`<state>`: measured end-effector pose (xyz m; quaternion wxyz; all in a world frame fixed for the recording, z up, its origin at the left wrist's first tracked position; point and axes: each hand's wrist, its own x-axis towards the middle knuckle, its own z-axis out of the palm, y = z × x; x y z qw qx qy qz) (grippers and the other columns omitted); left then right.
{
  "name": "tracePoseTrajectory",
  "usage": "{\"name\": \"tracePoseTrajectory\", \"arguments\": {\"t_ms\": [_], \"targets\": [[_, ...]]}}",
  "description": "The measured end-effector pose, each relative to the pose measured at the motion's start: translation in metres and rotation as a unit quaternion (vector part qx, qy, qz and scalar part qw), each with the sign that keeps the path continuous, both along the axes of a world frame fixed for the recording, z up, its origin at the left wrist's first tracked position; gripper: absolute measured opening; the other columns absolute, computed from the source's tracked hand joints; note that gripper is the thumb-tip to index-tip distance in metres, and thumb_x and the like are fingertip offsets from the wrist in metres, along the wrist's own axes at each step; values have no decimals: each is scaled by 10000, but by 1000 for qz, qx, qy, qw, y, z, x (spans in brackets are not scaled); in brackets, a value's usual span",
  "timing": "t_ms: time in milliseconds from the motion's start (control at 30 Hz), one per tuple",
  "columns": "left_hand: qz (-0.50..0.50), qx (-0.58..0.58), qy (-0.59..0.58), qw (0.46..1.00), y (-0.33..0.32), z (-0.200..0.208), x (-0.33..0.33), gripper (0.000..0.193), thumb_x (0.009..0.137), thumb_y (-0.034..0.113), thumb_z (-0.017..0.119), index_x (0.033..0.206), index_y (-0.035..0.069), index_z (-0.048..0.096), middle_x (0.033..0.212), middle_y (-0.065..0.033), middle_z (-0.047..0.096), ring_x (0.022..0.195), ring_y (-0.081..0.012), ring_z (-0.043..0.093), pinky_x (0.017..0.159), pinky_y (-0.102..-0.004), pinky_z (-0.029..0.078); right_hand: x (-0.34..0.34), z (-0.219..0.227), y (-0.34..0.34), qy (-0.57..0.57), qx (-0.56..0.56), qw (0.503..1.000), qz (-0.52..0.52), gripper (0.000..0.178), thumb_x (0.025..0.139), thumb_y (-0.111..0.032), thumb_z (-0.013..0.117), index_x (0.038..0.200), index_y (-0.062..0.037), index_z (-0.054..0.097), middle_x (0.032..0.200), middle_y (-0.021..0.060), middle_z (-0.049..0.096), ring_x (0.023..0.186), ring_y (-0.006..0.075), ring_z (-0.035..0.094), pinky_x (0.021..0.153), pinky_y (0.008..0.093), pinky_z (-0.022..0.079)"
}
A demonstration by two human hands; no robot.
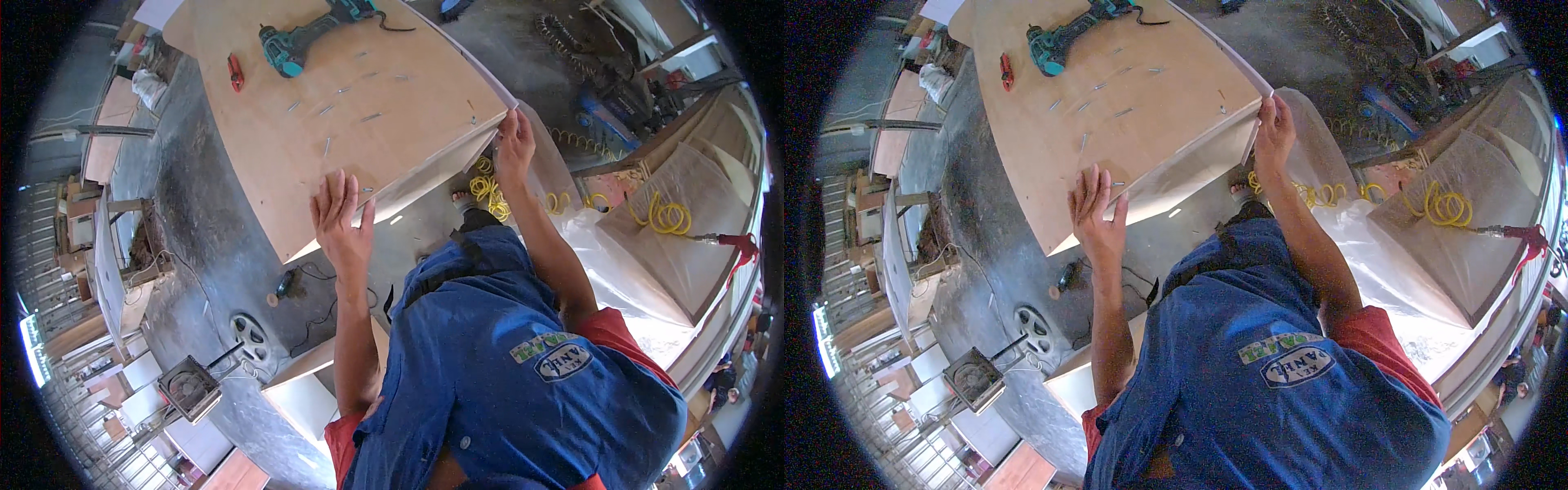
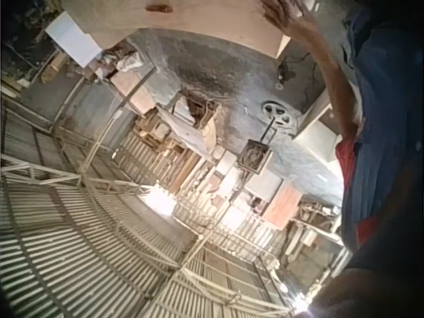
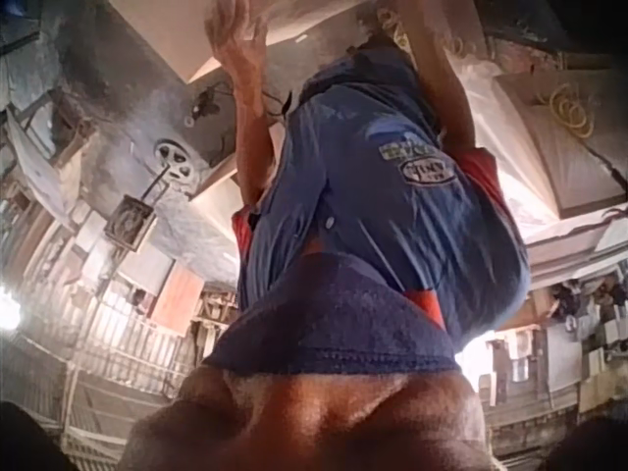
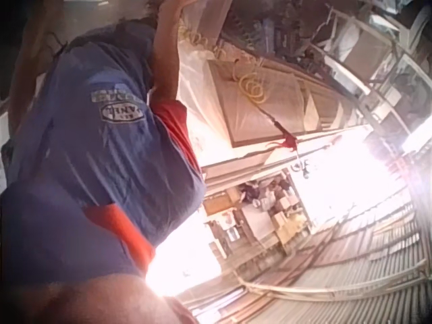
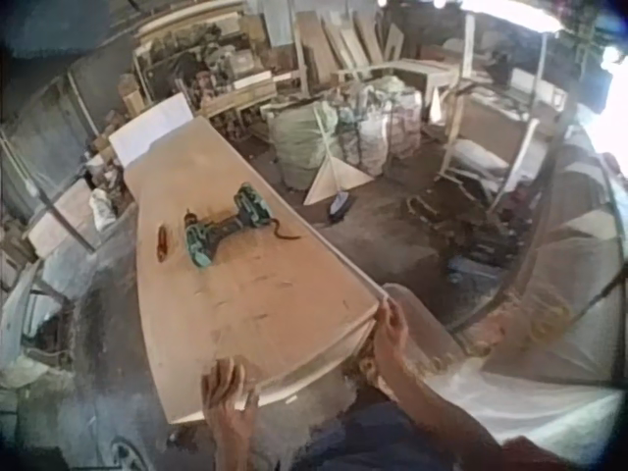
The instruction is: The person positions and aligns wood panels, then uses a power drill to drive screws into the panels to assemble a wooden cabinet.
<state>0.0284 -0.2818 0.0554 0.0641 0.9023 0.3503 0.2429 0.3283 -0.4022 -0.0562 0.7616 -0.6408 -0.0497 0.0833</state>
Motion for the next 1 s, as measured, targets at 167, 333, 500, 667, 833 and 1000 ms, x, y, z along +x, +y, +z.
{"name": "tracePoseTrajectory", "arguments": {"t_ms": [167, 333, 500, 667, 833, 1000], "targets": [[-4, 11, 0, 1000, 0, 2, 1, 485, 871, 276, 776, 1327, 128, 702, 1475, -44, 602, 1420, -345, 494, 1184, -537, 347, 2, 4, -6, 23, -50, 998, 10, 368, 1065, -393, 599, 1190, -54, 674, 983, -10, 679, 856, 68, 595, 732, 253, 475], [7, 9, 22, 1000, -3, 5, 4, 488, 864, 273, 776, 1325, 133, 704, 1477, -32, 602, 1430, -337, 486, 1181, -535, 351, 2, 4, -6, 70, -17, 997, 22, 382, 1061, -388, 607, 1224, -46, 655, 1049, 20, 698, 924, 97, 643, 812, 281, 531], [3, 24, 6, 1000, -3, -1, 4, 471, 880, 260, 753, 1330, 134, 700, 1479, -34, 602, 1431, -333, 489, 1177, -528, 357, 2, 7, -6, 81, -3, 996, 44, 390, 1068, -381, 593, 1247, -38, 638, 1077, 26, 693, 941, 112, 650, 847, 300, 548], [5, 52, -6, 999, -4, -10, 6, 461, 899, 258, 726, 1341, 133, 690, 1478, -38, 602, 1426, -328, 496, 1169, -519, 369, 0, 10, -4, 91, 24, 994, 57, 406, 1071, -388, 584, 1252, -28, 635, 1091, 31, 686, 969, 117, 644, 867, 296, 540], [8, 63, 7, 998, -5, -6, 7, 465, 897, 270, 727, 1337, 126, 687, 1472, -41, 607, 1407, -319, 515, 1153, -517, 386, -2, 13, -5, 96, 54, 991, 81, 409, 1084, -392, 550, 1288, -45, 621, 1130, 44, 693, 1023, 135, 657, 936, 308, 538], [11, 53, 4, 999, -6, -2, 9, 465, 891, 295, 737, 1335, 160, 694, 1480, -23, 601, 1400, -310, 522, 1146, -512, 394, 4, 17, -13, 107, 25, 988, 104, 431, 1077, -407, 560, 1286, -36, 622, 1120, 33, 694, 1035, 138, 662, 938, 317, 549]]}}
